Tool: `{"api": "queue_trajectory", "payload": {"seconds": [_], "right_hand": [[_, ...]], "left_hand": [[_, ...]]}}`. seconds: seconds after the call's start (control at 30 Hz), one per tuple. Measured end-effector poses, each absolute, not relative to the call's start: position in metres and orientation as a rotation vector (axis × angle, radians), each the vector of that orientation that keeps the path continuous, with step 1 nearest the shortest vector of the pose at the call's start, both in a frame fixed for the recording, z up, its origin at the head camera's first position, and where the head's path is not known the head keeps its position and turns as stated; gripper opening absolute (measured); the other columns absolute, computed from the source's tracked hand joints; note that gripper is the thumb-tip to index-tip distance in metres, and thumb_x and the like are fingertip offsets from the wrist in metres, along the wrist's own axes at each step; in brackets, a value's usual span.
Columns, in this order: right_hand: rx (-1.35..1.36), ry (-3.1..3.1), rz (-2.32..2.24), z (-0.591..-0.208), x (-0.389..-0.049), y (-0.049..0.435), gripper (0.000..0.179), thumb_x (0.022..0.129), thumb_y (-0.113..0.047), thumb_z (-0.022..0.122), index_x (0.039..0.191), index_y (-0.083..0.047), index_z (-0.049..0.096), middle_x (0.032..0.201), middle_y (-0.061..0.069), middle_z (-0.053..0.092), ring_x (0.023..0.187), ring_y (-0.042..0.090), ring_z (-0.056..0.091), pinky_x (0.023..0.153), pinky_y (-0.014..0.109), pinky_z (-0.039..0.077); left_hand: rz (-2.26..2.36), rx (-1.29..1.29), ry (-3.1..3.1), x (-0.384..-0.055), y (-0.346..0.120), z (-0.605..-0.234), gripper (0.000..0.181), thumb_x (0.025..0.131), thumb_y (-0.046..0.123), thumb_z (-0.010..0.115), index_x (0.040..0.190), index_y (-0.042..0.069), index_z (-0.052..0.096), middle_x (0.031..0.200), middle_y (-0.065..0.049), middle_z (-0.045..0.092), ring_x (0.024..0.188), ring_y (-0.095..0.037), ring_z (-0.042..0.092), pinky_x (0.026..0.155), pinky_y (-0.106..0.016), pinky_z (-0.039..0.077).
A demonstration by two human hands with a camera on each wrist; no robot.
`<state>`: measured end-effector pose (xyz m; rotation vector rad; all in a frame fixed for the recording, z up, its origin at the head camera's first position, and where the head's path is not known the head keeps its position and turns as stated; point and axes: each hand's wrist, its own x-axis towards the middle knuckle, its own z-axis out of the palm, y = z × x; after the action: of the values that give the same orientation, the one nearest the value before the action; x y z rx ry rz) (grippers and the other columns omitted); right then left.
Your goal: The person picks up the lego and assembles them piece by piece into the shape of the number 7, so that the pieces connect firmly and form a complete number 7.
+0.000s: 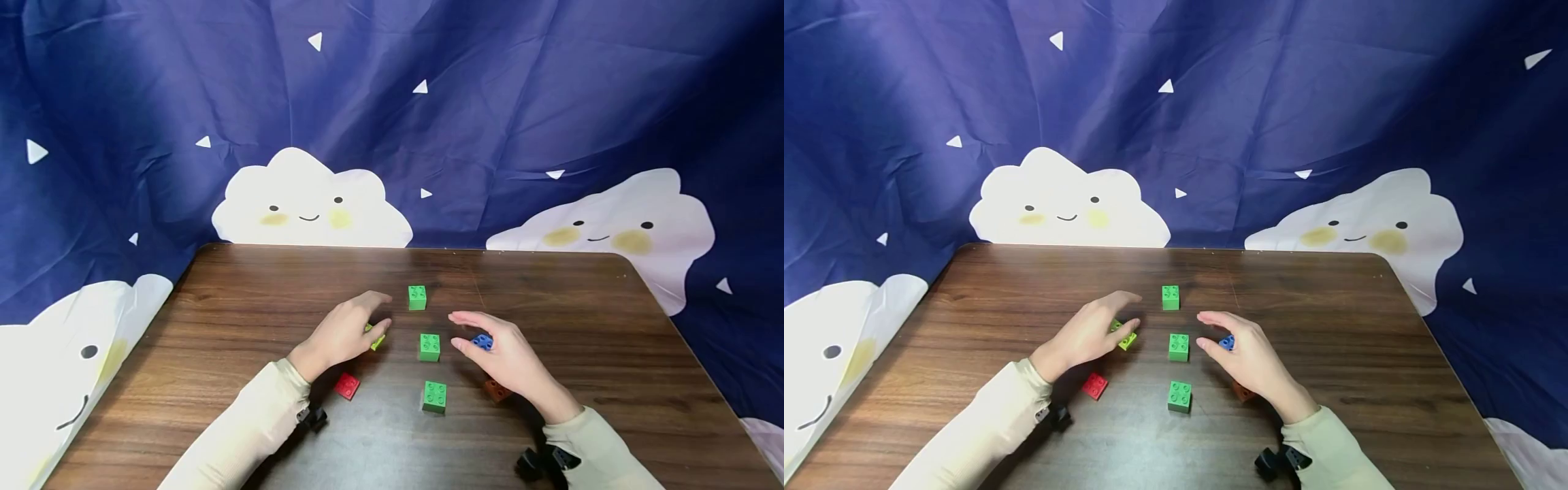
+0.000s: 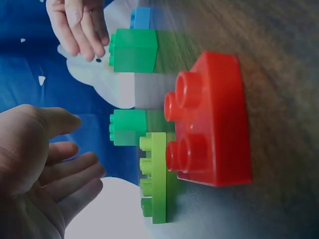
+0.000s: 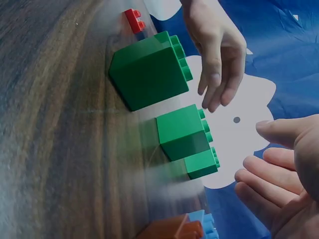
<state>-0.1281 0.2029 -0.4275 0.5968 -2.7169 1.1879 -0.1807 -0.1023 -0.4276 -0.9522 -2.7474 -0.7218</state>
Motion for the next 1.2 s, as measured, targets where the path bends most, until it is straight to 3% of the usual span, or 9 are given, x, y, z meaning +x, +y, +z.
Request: {"api": "queue_trajectory", "payload": {"seconds": [0.8,1.2], "right_hand": [[0.554,-2.772,1.350,-0.447,-0.134,0.190,0.041,0.096,-0.014,0.083,0.135,-0.007,0.073,0.132,0.010,0.078,0.122,0.031,0.075,0.106,0.054,0.058],[0.499,-2.849,1.393,-0.450,-0.134,0.184,0.043,0.097,-0.015,0.081,0.138,-0.006,0.071,0.135,0.012,0.076,0.127,0.032,0.073,0.109,0.055,0.056]], "left_hand": [[-0.906,-0.904,-2.805,-0.220,-0.086,-0.435,0.036,0.101,0.018,0.076,0.132,0.000,0.071,0.130,-0.015,0.077,0.116,-0.030,0.075,0.101,-0.046,0.062],[-0.935,-0.875,-2.866,-0.234,-0.076,-0.439,0.043,0.099,0.019,0.079,0.136,0.000,0.070,0.133,-0.016,0.076,0.123,-0.030,0.073,0.107,-0.046,0.059]]}}
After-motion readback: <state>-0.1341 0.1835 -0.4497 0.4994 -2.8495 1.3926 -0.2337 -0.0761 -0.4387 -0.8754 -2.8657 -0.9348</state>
